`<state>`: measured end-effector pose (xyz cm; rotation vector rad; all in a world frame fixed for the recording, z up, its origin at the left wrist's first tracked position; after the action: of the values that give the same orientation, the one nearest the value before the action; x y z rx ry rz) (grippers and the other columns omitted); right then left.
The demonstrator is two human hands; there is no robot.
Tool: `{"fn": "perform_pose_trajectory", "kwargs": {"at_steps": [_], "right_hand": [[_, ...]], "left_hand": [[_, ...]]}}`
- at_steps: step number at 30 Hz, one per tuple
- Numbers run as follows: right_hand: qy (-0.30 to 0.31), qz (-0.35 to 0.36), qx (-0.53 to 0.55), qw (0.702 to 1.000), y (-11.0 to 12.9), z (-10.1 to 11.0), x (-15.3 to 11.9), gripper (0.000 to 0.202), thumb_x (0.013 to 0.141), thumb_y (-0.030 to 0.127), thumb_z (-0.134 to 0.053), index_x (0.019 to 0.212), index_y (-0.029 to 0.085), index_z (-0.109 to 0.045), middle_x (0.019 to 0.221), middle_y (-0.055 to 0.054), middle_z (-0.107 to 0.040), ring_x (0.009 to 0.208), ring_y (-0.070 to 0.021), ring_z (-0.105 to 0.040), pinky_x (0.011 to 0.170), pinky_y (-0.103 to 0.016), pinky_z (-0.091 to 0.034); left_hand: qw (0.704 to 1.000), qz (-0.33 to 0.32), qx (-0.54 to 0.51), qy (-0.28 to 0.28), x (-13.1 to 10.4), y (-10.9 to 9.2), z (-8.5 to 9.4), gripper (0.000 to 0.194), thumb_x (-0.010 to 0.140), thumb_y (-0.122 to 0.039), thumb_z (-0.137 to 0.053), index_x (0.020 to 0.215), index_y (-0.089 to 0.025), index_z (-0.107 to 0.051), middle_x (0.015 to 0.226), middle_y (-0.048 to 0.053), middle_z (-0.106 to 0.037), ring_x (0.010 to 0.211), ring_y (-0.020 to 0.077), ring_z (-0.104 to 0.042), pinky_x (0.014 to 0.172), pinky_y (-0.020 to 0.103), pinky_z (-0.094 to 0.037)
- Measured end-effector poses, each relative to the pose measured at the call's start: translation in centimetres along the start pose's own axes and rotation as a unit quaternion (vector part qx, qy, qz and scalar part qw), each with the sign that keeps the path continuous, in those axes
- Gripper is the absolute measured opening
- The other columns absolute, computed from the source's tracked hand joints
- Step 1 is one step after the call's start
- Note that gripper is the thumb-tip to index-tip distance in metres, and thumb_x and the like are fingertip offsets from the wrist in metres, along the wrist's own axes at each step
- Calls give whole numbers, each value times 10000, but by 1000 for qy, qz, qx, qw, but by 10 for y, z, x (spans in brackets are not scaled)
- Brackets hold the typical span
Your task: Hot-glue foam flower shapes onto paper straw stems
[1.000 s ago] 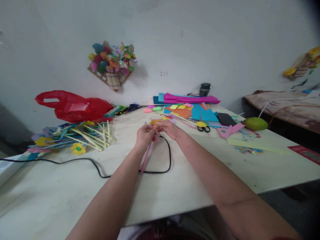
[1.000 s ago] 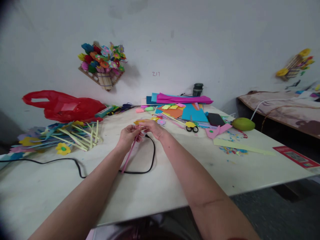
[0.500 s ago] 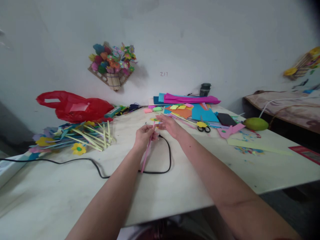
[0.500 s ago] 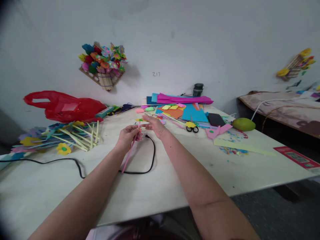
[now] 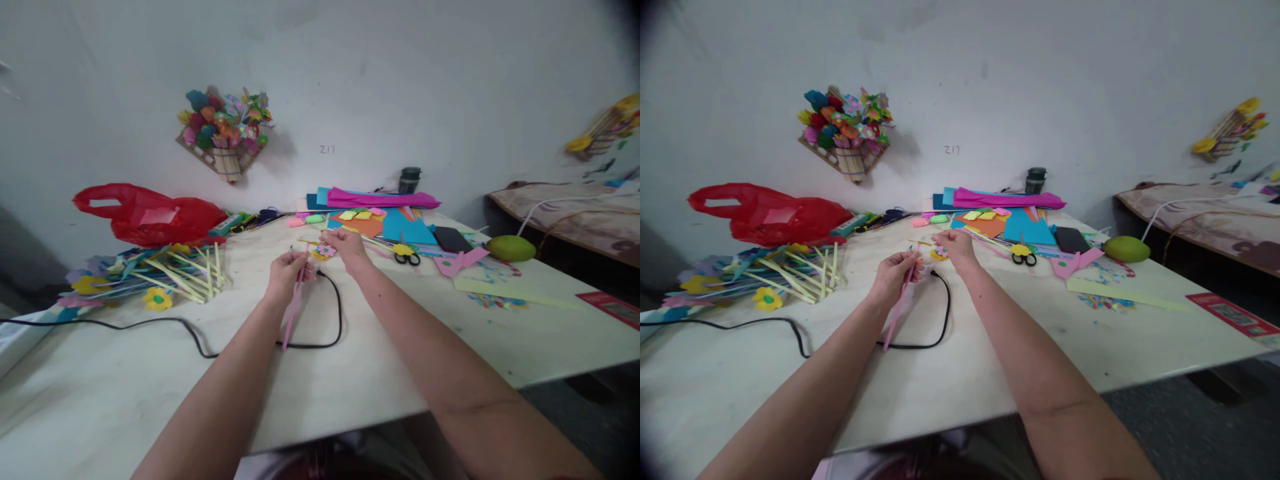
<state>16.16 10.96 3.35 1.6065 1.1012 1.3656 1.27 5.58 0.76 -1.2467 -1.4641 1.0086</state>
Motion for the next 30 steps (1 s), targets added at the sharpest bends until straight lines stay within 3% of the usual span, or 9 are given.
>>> {"fn": "perform_pose_trajectory", "kwargs": {"at_steps": [5,9,13,16,20,23,30], "right_hand": [[51,39,-43,997,9,-7,-5,133,642,286,-611,712,175,-635,674,1,-648,627,-125,-570,614,-260,-452],[96,108,-110,983,18,-12,-9,176,693,258,-553,815,171,-644,808,-26,-667,691,-137,-590,660,-278,-467],[93,193,-256,943,23,-20,-15,214,686,256,-601,881,180,-642,934,-41,-662,730,-145,-600,712,-291,-462],[83,224,-363,901,21,-27,-18,236,708,294,-606,913,186,-650,903,-40,-670,745,-155,-599,693,-278,-438],[64,230,-458,856,19,-31,-20,229,766,345,-542,897,199,-661,806,-34,-673,725,-169,-583,624,-263,-384],[46,203,-502,840,16,-30,-18,224,778,372,-515,751,202,-657,702,-32,-647,663,-169,-553,565,-256,-329],[36,175,-483,857,10,-27,-15,267,780,371,-496,613,194,-606,587,-7,-579,557,-133,-467,501,-243,-251]], "left_hand": [[999,24,-44,-5,1,3,3,246,629,-309,-699,666,-113,-556,547,31,-620,382,93,-526,390,197,-391],[996,50,-78,-1,1,4,4,179,656,-246,-670,709,-100,-580,529,24,-608,376,84,-511,373,183,-374],[992,69,-105,14,2,7,3,133,681,-207,-649,724,-96,-588,528,20,-600,374,73,-502,360,167,-365],[989,83,-118,27,3,11,1,129,692,-205,-642,739,-93,-598,522,17,-592,376,70,-499,360,162,-372],[987,97,-119,38,3,13,-3,144,696,-209,-637,775,-91,-617,524,15,-592,379,65,-494,355,156,-367],[988,100,-106,42,1,12,-6,142,687,-220,-653,752,-100,-617,529,18,-596,375,64,-491,354,158,-370],[990,89,-92,53,-3,9,-11,164,678,-241,-671,743,-105,-606,553,35,-619,387,84,-521,373,182,-400]]}}
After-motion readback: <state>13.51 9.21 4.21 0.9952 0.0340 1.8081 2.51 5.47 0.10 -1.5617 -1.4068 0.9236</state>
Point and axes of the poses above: each hand's wrist, its own x-axis towards the middle knuckle, its own z-axis out of the back of the hand, y = z × x, the point moved 7 cm from there along x, towards the middle knuckle
